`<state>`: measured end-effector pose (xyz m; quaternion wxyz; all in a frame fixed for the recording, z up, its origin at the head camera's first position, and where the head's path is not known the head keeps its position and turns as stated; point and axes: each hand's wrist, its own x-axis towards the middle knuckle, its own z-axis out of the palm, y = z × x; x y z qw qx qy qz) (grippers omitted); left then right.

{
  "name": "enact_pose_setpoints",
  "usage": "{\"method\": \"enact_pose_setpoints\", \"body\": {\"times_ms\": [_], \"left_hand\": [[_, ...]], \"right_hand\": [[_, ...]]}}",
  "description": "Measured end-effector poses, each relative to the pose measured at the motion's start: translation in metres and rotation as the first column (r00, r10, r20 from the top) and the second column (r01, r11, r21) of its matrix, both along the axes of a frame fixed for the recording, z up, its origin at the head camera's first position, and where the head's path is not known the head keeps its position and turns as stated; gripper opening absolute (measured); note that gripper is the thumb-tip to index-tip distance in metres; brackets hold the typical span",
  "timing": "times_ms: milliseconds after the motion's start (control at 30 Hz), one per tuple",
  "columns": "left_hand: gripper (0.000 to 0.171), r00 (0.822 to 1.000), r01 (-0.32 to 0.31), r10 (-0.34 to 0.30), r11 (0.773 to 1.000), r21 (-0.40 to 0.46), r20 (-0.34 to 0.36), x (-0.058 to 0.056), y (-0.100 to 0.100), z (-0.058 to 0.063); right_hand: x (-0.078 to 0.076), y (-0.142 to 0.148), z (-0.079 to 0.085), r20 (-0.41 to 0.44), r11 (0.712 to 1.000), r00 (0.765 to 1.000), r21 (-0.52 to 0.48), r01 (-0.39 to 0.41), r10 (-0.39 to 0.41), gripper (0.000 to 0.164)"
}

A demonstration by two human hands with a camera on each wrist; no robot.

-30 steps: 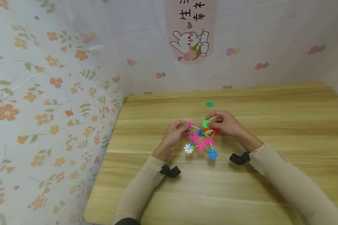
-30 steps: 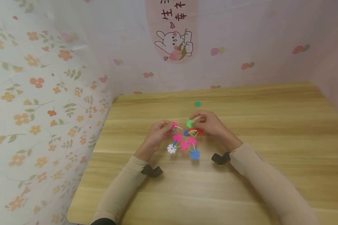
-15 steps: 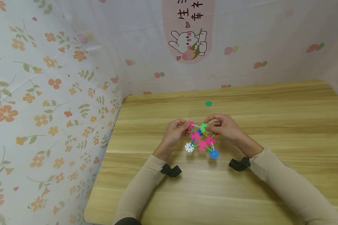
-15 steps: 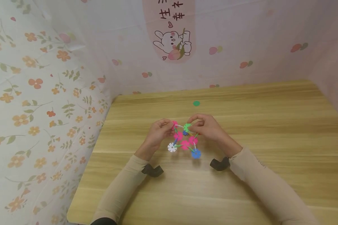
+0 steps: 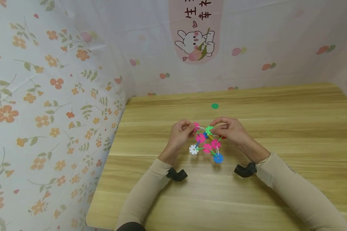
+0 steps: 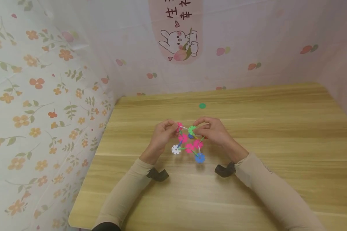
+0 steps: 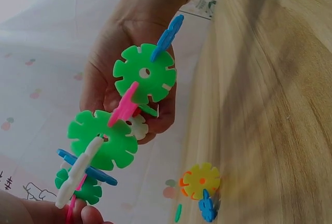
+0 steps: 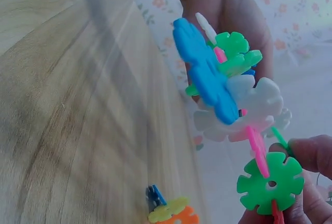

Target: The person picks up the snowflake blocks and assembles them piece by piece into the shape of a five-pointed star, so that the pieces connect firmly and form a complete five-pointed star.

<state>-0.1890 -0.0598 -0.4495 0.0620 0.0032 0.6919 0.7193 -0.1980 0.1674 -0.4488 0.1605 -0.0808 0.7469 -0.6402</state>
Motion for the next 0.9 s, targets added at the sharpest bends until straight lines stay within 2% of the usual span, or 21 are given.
{"method": "enact_pose_setpoints", "body": {"times_ms": [367,667,900], "left_hand": [[0.009,0.999,-0.011,0.012,1.000,0.019,-0.037,0.000,0.001,-0.003],[0.010,0.998,-0.007,0.009,0.999,0.036,-0.059,-0.001,-0.001,-0.005],[0.009,0.999,-0.020,0.022,0.999,0.048,-0.039,-0.001,0.001,-0.003]], "right_hand": [[0.006,0.001,-0.005,-0.050,0.999,0.998,-0.026,0.022,-0.024,0.032],[0.011,-0.003,-0.005,-0.136,0.998,0.990,-0.048,0.036,-0.042,0.034],[0.011,-0.002,-0.005,-0.100,0.998,0.994,-0.050,0.048,-0.053,0.034]]}}
